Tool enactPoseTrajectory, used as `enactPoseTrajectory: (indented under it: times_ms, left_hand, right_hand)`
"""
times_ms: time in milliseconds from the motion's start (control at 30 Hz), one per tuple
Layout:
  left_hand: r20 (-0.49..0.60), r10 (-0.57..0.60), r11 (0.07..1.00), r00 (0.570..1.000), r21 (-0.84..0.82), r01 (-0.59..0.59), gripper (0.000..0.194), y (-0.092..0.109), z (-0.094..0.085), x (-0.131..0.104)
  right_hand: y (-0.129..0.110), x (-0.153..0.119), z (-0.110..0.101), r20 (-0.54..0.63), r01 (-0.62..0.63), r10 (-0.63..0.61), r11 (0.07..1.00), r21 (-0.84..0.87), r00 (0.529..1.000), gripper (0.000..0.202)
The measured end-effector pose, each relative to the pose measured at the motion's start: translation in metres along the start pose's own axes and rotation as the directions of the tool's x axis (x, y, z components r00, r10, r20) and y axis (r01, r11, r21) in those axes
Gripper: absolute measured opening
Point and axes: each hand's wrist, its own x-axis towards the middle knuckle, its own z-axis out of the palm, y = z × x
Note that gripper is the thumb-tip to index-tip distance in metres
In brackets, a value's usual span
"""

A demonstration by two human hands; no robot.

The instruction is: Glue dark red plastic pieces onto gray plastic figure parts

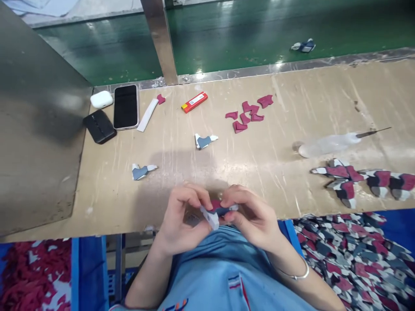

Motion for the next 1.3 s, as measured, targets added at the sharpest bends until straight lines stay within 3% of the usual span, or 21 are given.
enactPoseTrajectory:
  times_ms: [167, 400, 633, 733, 867, 1000, 1100, 1200, 1300]
  left_hand:
    - [-0.087, -0.022, 1.0, 0.996, -0.015, 0.021, 0.057, -0.003, 0.003, 0.0]
    - [-0.041, -0.131, 0.977, 0.991, -0.173, 0.122, 0.056, -0.005, 0.005, -0.001]
    - [0.027, -0.201, 0.947, 0.979, -0.25, 0.201, 0.048, -0.008, 0.005, -0.007]
    - [0.044, -0.229, 0.939, 0.973, -0.253, 0.232, 0.045, -0.007, 0.006, -0.008]
    - [-0.027, -0.248, 0.946, 0.969, -0.224, 0.235, 0.052, -0.005, 0.013, -0.01]
    - [-0.192, -0.191, 0.976, 0.963, -0.146, 0.164, 0.052, -0.001, 0.028, -0.009]
    - [-0.302, -0.121, 0.993, 0.946, -0.025, 0.119, 0.05, 0.004, 0.044, -0.01]
    - [-0.286, -0.08, 0.991, 0.955, 0.084, 0.108, 0.044, 0.006, 0.057, -0.012]
    - [-0.195, 0.018, 0.986, 0.981, 0.168, 0.015, 0.042, 0.006, 0.061, -0.012]
  right_hand:
    - [0.001, 0.002, 0.0, -0.016, -0.001, 0.001, 1.0, -0.006, 1.0, 0.01]
    - [0.001, 0.004, -0.003, 0.007, 0.044, -0.043, 0.998, -0.048, 0.999, 0.021]
    - [-0.018, 0.009, -0.008, 0.109, 0.184, -0.154, 0.911, -0.369, 0.982, 0.024]
    - [-0.022, 0.012, -0.008, 0.138, 0.241, -0.201, 0.872, -0.425, 0.97, 0.025]
    - [-0.018, 0.01, -0.009, 0.124, 0.252, -0.219, 0.864, -0.436, 0.968, 0.024]
    - [-0.008, 0.01, -0.007, 0.009, 0.188, -0.191, 0.957, -0.221, 0.982, 0.02]
    - [-0.006, 0.013, 0.001, -0.191, -0.004, 0.028, 0.992, 0.129, 0.981, 0.022]
    - [-0.007, 0.019, 0.007, -0.239, -0.168, 0.311, 0.863, 0.477, 0.92, 0.03]
    - [-0.004, 0.023, 0.005, -0.089, -0.223, 0.398, 0.67, 0.708, 0.913, 0.03]
